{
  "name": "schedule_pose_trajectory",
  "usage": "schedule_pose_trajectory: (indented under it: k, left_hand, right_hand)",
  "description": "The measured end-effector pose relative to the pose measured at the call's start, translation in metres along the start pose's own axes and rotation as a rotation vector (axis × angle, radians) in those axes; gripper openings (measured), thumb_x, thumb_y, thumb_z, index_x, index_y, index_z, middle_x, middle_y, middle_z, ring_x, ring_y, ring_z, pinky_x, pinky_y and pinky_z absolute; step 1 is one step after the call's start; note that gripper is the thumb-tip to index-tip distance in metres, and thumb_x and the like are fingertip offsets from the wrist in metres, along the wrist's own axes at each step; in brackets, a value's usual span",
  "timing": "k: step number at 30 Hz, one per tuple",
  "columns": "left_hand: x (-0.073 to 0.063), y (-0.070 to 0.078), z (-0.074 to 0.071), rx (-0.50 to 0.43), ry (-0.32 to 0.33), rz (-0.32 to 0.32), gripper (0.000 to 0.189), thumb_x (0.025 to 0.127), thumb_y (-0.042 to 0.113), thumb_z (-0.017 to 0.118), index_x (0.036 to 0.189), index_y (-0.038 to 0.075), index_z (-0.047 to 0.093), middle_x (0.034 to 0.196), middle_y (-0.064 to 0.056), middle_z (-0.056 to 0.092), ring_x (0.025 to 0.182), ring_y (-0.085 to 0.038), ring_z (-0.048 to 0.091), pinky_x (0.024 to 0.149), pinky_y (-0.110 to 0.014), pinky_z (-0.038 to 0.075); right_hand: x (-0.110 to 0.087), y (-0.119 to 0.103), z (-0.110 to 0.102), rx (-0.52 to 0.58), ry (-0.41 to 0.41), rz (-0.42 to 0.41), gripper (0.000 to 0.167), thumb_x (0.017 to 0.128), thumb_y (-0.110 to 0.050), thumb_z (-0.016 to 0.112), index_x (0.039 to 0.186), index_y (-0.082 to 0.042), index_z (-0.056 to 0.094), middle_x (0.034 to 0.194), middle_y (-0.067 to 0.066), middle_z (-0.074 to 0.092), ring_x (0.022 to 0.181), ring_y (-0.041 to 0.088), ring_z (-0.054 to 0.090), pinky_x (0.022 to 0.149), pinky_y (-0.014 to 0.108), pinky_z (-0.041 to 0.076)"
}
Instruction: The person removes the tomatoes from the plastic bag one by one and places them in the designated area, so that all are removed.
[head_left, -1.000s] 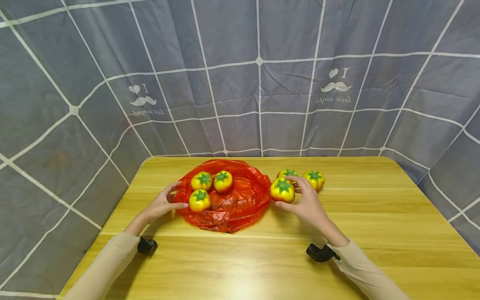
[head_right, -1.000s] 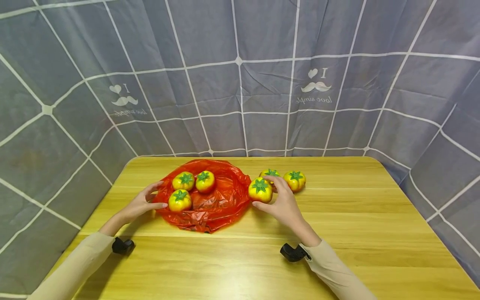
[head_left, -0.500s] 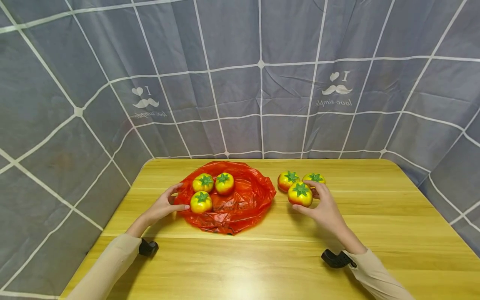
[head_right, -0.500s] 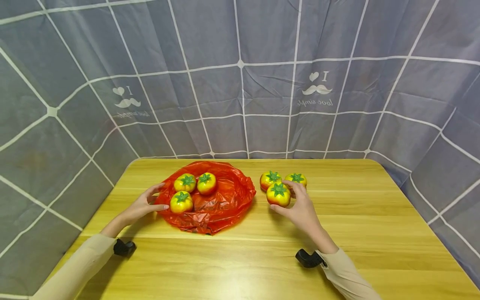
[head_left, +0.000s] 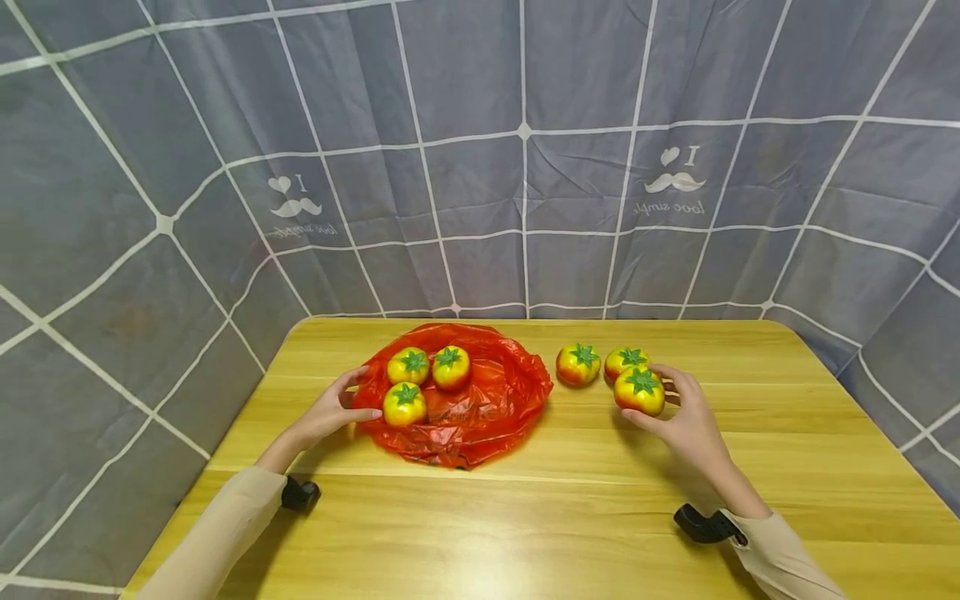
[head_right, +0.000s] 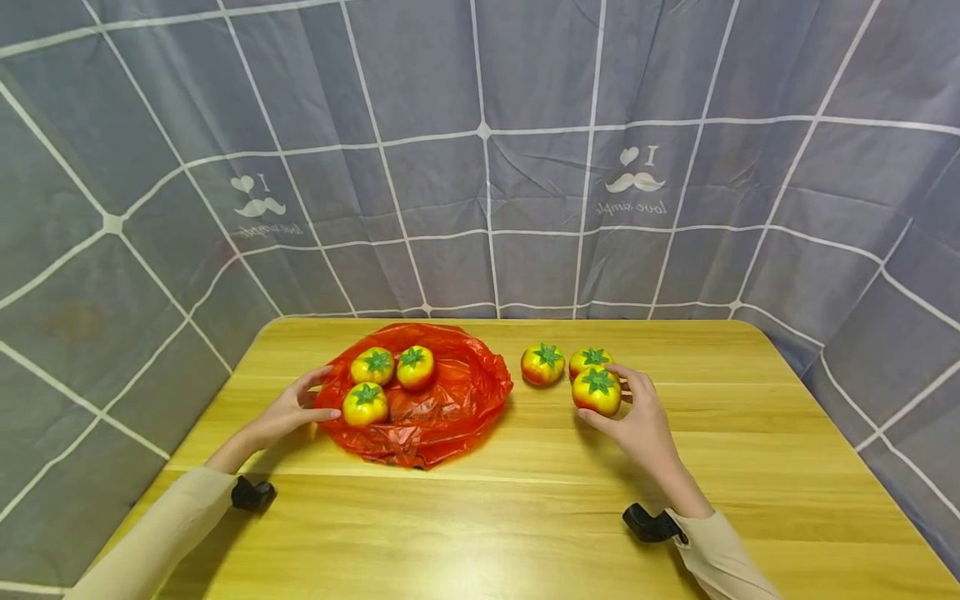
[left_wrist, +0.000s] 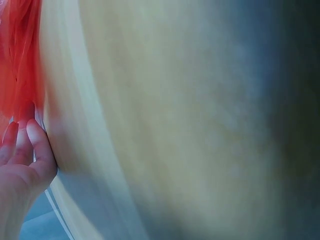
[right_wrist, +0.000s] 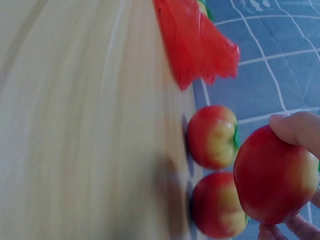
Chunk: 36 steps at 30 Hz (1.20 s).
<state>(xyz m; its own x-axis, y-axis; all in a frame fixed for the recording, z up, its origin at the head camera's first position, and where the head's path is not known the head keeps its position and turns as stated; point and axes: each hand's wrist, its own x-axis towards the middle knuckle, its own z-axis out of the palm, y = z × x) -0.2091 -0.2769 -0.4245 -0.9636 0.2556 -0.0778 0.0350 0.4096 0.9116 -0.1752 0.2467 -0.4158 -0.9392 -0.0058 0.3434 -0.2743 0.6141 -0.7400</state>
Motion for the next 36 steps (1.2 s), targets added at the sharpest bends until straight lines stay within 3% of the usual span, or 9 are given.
schedule_pose_trajectory:
  k: [12, 22, 27, 32, 36]
  left_hand:
    - [0.001, -0.002, -0.001, 0.014, -0.002, -0.004, 0.085, 0.084, 0.017, 0.072, 0.149, -0.001, 0.021, 0.149, -0.029, 0.029, 0.125, -0.046, 0.045, 0.090, -0.023, 0.045]
    - [-0.001, -0.001, -0.001, 0.015, 0.010, -0.006, 0.083, 0.084, 0.017, 0.072, 0.148, -0.001, 0.023, 0.148, -0.028, 0.030, 0.121, -0.043, 0.048, 0.089, -0.022, 0.046]
    - [-0.002, -0.001, 0.000, 0.018, 0.015, -0.005, 0.083, 0.084, 0.017, 0.072, 0.148, -0.001, 0.023, 0.148, -0.029, 0.030, 0.121, -0.044, 0.048, 0.089, -0.023, 0.046]
    - [-0.001, -0.001, 0.000, 0.008, 0.009, -0.009, 0.083, 0.084, 0.017, 0.072, 0.149, -0.001, 0.022, 0.149, -0.028, 0.029, 0.124, -0.045, 0.046, 0.093, -0.026, 0.046]
    - [0.000, -0.001, 0.000, 0.006, 0.000, -0.005, 0.084, 0.084, 0.017, 0.072, 0.149, 0.000, 0.022, 0.150, -0.028, 0.028, 0.125, -0.045, 0.045, 0.094, -0.027, 0.046]
  right_hand:
    - [-0.007, 0.019, -0.022, -0.022, 0.031, 0.044, 0.070, 0.075, -0.018, 0.082, 0.131, 0.004, 0.047, 0.127, 0.026, 0.047, 0.106, 0.033, 0.051, 0.079, -0.002, 0.034]
    - [-0.002, 0.029, -0.030, -0.019, 0.039, 0.099, 0.069, 0.079, -0.021, 0.079, 0.134, 0.003, 0.046, 0.129, 0.023, 0.048, 0.099, 0.001, 0.042, 0.079, 0.001, 0.037]
    - [0.003, 0.032, -0.033, -0.007, 0.038, 0.132, 0.069, 0.081, -0.023, 0.078, 0.136, 0.001, 0.045, 0.128, 0.022, 0.050, 0.096, -0.005, 0.042, 0.077, 0.001, 0.037]
    - [0.006, 0.034, -0.037, -0.004, 0.033, 0.166, 0.070, 0.082, -0.024, 0.076, 0.138, 0.001, 0.043, 0.129, 0.024, 0.050, 0.094, -0.001, 0.045, 0.075, 0.002, 0.037]
    - [0.006, 0.038, -0.040, -0.018, 0.019, 0.186, 0.071, 0.083, -0.026, 0.076, 0.139, 0.002, 0.042, 0.131, 0.027, 0.048, 0.099, 0.018, 0.051, 0.074, 0.003, 0.037]
